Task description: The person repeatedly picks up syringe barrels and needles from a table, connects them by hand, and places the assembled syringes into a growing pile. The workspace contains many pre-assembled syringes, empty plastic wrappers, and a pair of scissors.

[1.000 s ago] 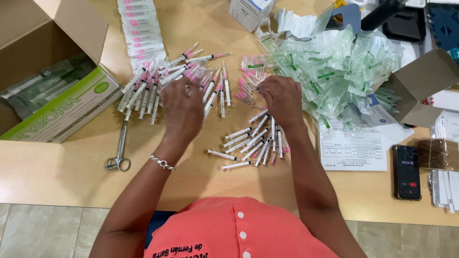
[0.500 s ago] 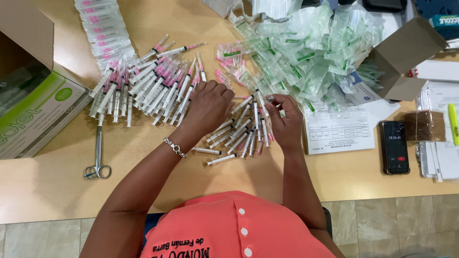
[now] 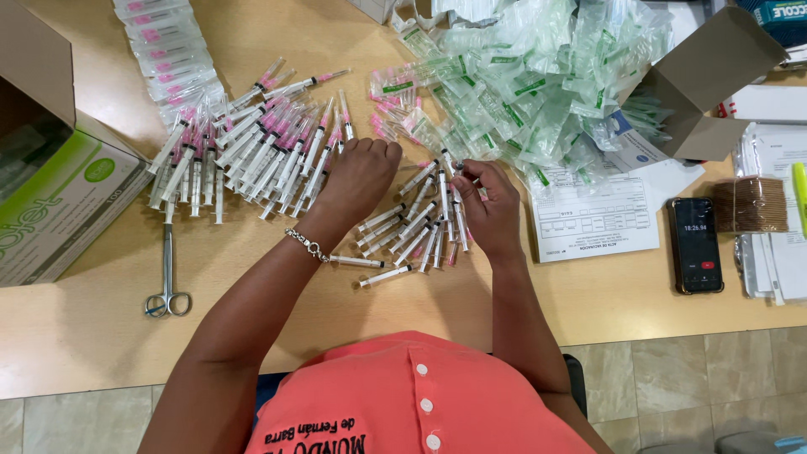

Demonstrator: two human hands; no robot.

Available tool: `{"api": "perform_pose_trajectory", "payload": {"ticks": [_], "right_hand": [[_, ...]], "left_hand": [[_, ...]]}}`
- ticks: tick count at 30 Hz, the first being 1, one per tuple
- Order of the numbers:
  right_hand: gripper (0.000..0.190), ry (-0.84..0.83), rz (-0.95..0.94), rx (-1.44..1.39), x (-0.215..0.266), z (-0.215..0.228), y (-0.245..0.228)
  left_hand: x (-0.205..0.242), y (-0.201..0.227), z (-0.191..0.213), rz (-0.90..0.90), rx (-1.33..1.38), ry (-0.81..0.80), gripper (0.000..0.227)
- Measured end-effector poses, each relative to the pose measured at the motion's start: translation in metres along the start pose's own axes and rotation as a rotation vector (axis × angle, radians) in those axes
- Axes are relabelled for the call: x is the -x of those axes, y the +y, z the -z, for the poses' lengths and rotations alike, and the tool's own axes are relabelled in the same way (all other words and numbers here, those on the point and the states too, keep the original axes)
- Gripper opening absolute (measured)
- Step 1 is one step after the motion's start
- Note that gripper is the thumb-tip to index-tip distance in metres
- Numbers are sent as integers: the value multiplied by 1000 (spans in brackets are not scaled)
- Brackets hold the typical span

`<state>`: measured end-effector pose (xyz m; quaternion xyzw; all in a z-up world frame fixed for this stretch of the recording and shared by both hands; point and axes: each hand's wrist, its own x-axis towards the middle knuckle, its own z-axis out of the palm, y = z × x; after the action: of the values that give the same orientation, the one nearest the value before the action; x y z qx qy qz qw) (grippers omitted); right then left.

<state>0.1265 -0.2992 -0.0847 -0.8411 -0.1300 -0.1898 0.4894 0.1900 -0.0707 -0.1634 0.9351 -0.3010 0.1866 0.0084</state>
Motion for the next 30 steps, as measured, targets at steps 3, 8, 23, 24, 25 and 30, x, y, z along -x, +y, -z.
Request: {"api": "perform_pose_trajectory", "payload": {"ticks": [3,8,23,24,25,30], "right_hand": [[17,0,14,-2,1,0,-1],[19,-19,52,44,3,-2,-27],[21,-85,429,336,3,-17,-56],[19,-87,450,344,2,-17,-60],[19,-89,452,345,2,-17,-61],[19,-128,531,410,3,-18,-61]], "left_hand": [[-2,-4,8,-21,37,-48,12],[0,-8,48,169,611,12,17],[43,8,88,855,2124,211,14],[44,7,89,845,2121,208,14],[45,7,92,845,2123,211,14],[53,-3,111,708,1827,85,12]]}}
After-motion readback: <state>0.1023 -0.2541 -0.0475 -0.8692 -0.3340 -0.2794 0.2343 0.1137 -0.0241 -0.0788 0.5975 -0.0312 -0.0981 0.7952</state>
